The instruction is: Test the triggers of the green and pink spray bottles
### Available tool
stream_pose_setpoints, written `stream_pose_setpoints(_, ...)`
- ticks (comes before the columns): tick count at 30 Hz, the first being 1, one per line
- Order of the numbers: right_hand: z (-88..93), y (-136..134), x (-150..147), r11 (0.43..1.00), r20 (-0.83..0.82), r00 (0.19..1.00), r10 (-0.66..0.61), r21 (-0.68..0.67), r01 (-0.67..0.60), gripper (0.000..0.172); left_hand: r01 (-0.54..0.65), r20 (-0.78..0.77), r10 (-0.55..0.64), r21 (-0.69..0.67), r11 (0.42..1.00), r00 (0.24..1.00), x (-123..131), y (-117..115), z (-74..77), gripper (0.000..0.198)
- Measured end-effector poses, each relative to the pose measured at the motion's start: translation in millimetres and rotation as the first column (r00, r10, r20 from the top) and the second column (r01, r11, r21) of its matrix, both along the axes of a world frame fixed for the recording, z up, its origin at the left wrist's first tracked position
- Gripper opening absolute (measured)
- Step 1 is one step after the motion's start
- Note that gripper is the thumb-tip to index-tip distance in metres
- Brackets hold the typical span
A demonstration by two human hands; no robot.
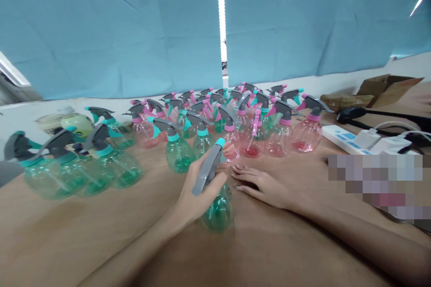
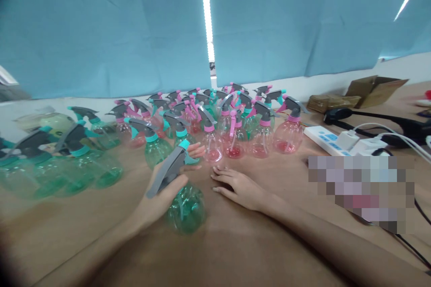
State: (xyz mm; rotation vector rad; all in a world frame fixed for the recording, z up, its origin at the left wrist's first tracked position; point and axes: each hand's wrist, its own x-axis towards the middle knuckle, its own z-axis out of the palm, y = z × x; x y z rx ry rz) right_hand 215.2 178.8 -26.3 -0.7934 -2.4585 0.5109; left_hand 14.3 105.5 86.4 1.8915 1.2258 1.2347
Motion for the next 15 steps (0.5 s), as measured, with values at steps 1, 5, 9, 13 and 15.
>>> stream_pose_setpoints(1, -0.4, 0.0, 0.0, 1.000, 0.005, 1.000, -0.004, 0.002, 0.004, 0.046, 0.031, 0.010, -0.031, -0.002, 1.000, 0.999, -0.2, 0.2, 0.5, 0.035)
stream_pose_setpoints(5, -0.8, 0.7, -0.2, 1.000, 0.017, 1.000, -0.003, 0.007, 0.003, 0.046, 0.148, 0.050, -0.149, 0.026, 0.989, 0.988, -1.0, 2.3, 2.4, 0.042)
stream_pose_setpoints(9, -0.2, 1.2, -0.6, 1.000, 0.027, 1.000, 0.005, 0.016, -0.006, 0.046, 0.128, 0.008, -0.128, 0.014, 0.992, 0.992, -1.1, 2.5, 4.2, 0.038)
stream_pose_setpoints(13, 0.2, 0.8, -1.0, 1.000, 0.039, 0.999, 0.002, 0.023, -0.003, 0.045, 0.065, -0.043, -0.064, 0.012, 0.998, 0.997, -0.7, 1.1, 5.4, 0.023)
stream_pose_setpoints(15, 0.7, 0.5, -1.1, 1.000, 0.033, 0.999, 0.002, 0.024, -0.002, 0.044, 0.059, -0.037, -0.059, 0.017, 0.998, 0.998, -1.0, 1.1, 5.2, 0.019)
